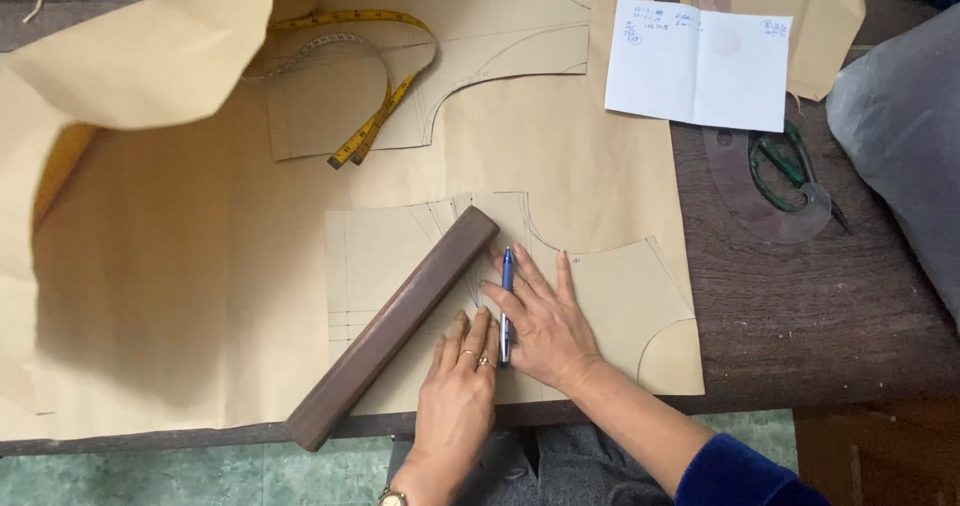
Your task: The person traces a garment pattern onto a large sheet of paper using a blue pen. They position a paper pattern piece on the sheet, trace its outline, and then use a curved ruler to draw smooth lines along the pattern's edges.
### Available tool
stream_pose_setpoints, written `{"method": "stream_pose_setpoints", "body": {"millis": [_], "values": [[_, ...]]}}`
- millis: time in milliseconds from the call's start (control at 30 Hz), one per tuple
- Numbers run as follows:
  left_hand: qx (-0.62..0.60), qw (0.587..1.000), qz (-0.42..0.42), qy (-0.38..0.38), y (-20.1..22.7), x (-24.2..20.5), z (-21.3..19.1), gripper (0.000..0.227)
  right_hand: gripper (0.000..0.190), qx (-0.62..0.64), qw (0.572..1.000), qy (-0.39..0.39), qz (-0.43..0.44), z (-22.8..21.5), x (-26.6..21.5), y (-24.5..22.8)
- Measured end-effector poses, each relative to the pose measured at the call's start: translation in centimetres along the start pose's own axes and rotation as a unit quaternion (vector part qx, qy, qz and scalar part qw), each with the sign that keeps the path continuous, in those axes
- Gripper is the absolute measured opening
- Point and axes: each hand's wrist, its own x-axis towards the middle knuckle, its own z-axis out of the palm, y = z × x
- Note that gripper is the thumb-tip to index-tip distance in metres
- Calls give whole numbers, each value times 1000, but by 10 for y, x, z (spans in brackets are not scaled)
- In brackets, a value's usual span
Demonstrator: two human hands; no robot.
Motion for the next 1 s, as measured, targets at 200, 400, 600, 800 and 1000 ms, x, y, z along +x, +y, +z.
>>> {"method": "stream_pose_setpoints", "body": {"millis": [200,400,600,800,1000], "values": [[144,984,-10,-103,2,1,11,67,45,10,1000,-7,7,-4,1,-1],[163,980,-30,-106,6,12,3,65,45,19,1000,18,2,-3,-1,0],[151,979,-32,-133,4,16,1,64,75,-36,997,-61,40,-9,-29,11],[166,976,-32,-135,4,17,1,75,80,-55,995,5,83,-15,-57,35],[171,977,-9,-125,4,16,-7,67,76,-75,994,7,82,-16,-57,33]]}}
